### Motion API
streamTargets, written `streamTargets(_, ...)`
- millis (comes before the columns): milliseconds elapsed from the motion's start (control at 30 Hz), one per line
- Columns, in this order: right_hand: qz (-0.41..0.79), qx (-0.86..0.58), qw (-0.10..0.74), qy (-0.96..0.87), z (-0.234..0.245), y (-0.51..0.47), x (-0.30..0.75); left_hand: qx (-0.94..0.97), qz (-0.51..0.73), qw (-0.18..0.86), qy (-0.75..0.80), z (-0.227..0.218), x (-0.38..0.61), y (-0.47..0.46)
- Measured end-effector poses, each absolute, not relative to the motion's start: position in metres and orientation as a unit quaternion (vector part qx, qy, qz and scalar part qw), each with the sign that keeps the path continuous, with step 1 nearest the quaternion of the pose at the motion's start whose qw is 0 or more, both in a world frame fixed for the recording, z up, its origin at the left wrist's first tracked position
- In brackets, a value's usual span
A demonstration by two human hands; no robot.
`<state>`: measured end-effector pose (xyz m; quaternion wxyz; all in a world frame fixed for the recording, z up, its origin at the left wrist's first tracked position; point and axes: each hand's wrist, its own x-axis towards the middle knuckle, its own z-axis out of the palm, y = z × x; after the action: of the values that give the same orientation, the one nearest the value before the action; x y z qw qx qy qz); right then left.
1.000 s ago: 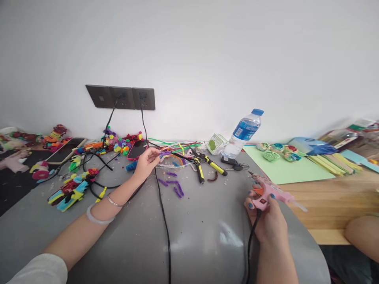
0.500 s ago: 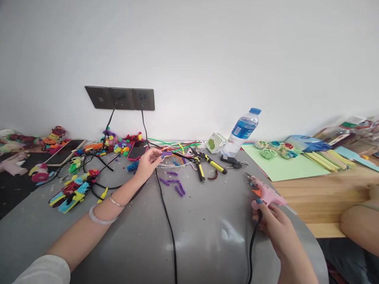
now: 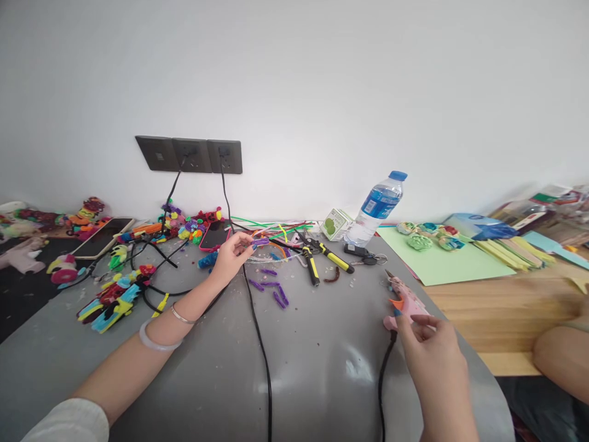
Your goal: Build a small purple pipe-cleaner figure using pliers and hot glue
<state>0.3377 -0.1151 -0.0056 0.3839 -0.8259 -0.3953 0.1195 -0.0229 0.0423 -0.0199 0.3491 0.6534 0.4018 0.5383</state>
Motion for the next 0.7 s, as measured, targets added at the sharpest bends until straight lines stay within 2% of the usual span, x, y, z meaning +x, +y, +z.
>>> streamTargets(133,0.209,-0.731,0.388,-0.521,0.0,-0.095,0.288,0.652,0.539,0.353,0.4,-0.018,-0.022,0.042)
streamTargets(200,0.257,-0.67,0.329,-0.614,0.004,-0.082,0.254,0.653,0.538,0.357,0.397,-0.018,-0.022,0.041)
streamTargets(300,0.266,-0.623,0.246,-0.693,0.006,-0.065,0.211,0.655,0.534,0.362,0.395,-0.019,-0.022,0.041)
streamTargets(500,0.239,-0.638,0.134,-0.719,0.001,-0.052,0.188,0.664,0.528,0.369,0.38,-0.021,-0.022,0.042)
streamTargets(700,0.244,-0.641,0.156,-0.711,0.017,-0.036,0.215,0.667,0.516,0.379,0.381,-0.02,-0.02,0.041)
